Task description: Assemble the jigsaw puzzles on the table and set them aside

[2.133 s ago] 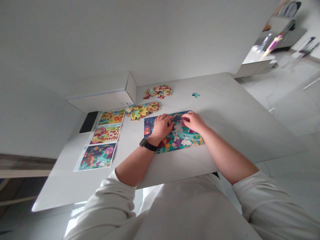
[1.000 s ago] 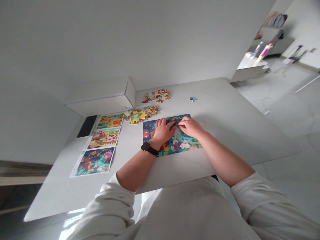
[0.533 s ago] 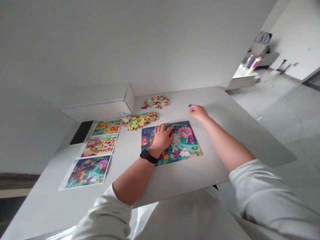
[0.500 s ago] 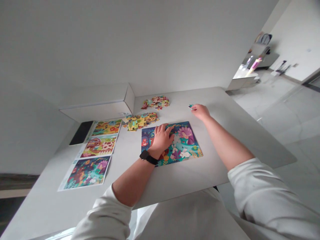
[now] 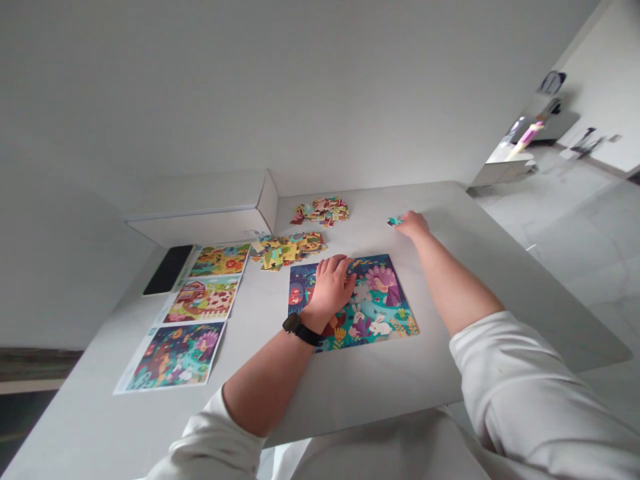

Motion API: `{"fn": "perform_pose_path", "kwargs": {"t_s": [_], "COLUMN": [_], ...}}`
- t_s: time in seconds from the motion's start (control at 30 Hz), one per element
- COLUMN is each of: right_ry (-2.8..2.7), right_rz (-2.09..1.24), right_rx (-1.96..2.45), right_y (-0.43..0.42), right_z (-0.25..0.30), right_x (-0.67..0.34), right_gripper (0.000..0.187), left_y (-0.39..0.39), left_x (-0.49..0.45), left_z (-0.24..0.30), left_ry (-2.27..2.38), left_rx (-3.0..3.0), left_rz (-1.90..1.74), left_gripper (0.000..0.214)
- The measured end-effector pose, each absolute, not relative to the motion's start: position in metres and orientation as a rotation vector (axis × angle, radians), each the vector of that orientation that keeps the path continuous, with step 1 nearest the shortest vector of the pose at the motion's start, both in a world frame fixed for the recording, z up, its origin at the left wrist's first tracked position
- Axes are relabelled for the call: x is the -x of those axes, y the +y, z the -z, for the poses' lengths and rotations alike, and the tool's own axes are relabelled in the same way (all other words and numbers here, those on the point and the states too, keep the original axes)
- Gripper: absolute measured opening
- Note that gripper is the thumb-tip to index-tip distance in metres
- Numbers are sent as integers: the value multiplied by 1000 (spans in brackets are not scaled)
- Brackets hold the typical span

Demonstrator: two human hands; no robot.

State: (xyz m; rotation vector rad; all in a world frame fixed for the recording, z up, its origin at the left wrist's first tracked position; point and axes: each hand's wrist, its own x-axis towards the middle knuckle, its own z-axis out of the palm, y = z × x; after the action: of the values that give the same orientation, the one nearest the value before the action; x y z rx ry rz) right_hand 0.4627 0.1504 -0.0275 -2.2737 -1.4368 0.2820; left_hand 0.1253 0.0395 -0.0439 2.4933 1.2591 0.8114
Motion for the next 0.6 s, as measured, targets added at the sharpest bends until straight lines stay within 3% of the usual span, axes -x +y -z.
{"fn": "perform_pose_path", "kwargs": {"t_s": [0.2,0.43,0.6], "right_ry": [-1295,-1256,-1299], "right_rz": [-328,-836,-953], "right_rx": [2165,1568,1368], "right_y": [132,68,24], "right_z": [15,-11,-11], "right_x": [-442,-396,-361], "right_gripper": [19,36,47], "left_y": [40,42,43], "left_x": [-126,-121,-117], "left_z": [45,43,44], "left_ry": [1190,1151,1095], "left_rx": [-2485,-2360,-2208], "left_rz": [-858,-1055,-1121], "left_gripper": [37,39,38]}}
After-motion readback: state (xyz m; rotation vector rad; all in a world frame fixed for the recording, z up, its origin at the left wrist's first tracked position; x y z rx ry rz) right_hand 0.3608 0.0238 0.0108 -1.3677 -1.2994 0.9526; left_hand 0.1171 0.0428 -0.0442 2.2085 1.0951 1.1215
